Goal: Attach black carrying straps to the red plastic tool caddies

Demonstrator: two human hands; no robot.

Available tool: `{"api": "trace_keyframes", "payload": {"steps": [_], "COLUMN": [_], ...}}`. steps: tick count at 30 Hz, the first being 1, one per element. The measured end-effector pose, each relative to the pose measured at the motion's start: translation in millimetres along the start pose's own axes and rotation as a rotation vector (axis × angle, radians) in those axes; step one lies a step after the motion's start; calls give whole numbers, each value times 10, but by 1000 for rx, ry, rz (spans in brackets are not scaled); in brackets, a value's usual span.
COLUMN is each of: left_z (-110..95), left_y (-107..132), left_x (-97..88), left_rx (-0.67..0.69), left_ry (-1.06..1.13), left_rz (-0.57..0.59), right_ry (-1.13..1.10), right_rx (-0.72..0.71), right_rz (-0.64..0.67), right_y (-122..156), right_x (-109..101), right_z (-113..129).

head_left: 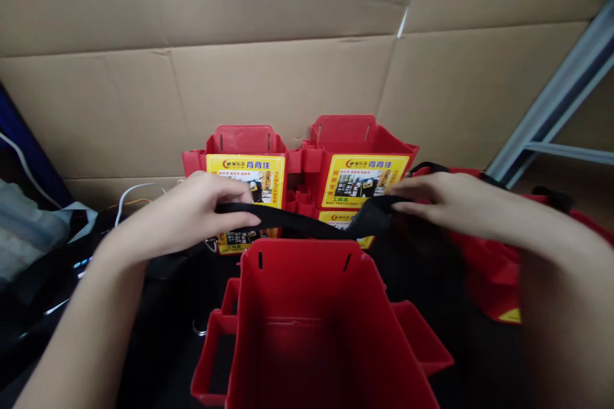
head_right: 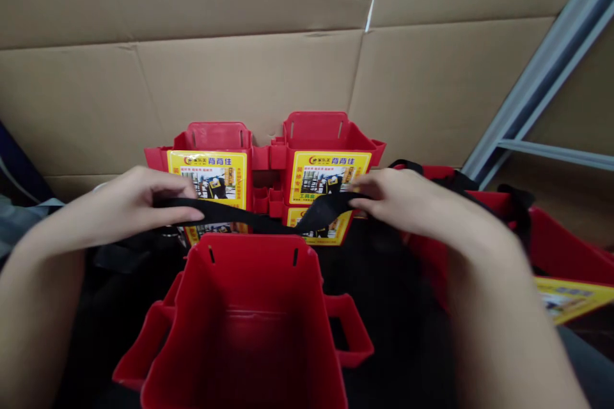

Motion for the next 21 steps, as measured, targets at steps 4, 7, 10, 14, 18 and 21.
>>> {"api": "trace_keyframes", "payload": {"steps": [4,7,10,14,18,21], "left_z": [-190,-170,-50,29,-23,7], "left_y": [-231,-283,-229,-191,-261,-284], "left_x": [218,324,322,296,386,441], "left_rx": [122,112,47,2,43,62], "left_ry": [-77,-86,-76,-40,-26,-9], "left_rz": [-109,-129,-60,-51,-121,-79], "right_ry": [-295,-360,-289,-362,-418,-512], "right_rx": [-49,-61,-26,-19,19,146], "right_rz": [337,478,493,628,645,732], "right_y": [157,222,168,124,188,260], "right_x": [448,627,623,621,735,864], "right_z": [766,952,775,643,791,850]}}
Point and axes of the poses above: each hand's wrist, its own y-axis away from the middle knuckle, its own x-axis out of the palm, z = x × y, the point moved 5 cm from there along -y, towards the middle knuckle, and after that the axes turned 13 degrees about x, right-handed, at the moved point
